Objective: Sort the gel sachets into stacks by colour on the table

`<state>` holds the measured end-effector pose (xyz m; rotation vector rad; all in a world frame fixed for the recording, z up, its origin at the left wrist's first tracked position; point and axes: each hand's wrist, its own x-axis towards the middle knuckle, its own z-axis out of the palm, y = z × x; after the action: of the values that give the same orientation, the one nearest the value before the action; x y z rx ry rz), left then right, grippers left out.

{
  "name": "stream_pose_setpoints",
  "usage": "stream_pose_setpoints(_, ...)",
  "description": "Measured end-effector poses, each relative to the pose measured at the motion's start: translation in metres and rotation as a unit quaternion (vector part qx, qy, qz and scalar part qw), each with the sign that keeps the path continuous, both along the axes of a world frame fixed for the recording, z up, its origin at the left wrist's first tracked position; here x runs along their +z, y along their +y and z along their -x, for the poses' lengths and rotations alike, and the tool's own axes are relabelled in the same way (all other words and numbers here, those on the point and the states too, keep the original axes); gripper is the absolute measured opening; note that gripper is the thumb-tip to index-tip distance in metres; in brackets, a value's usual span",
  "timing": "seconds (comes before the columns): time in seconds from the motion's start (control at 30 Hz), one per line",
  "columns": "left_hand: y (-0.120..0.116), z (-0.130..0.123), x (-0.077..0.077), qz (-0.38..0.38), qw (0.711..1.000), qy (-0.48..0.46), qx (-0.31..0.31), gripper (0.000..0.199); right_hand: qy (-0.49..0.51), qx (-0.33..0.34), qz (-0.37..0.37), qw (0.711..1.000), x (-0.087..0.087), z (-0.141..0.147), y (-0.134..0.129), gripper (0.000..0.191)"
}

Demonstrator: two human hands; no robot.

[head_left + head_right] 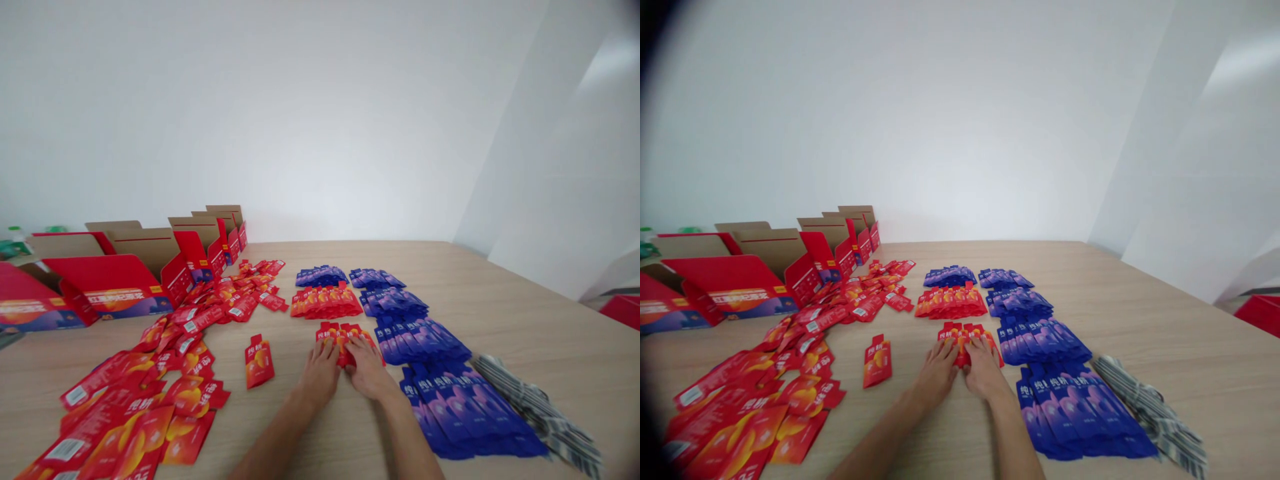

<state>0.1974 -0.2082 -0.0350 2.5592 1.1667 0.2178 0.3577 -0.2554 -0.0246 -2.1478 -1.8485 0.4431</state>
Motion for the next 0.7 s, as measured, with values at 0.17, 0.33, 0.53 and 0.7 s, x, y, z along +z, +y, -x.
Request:
stream_pose_setpoints(0.17, -0.001, 0.003, -0.001, -0.01, 1.0, -0.004, 0.001, 0.06, -0.029, 0.026, -0.03, 0.999, 0.001, -0.002, -0.011, 0.088)
stream_pose_setpoints(0.33, -0.003, 0.005, 0.0, -0.017, 1.0, -0.021, 0.002, 0.058, -0.026, 0.059, -0.025, 0.998, -0.007, -0.01, -0.024, 0.097)
stream_pose_setpoints(0.53, -0.005, 0.005, 0.0, -0.018, 0.999, -0.025, 0.006, 0.059, -0.028, 0.08, -0.038, 0.996, -0.014, -0.015, -0.02, 0.091)
stream_pose_setpoints(0.7, -0.004, 0.005, -0.003, -0.017, 0.999, -0.029, 0.0, 0.059, -0.039, 0.084, -0.04, 0.995, -0.009, -0.018, -0.019, 0.086)
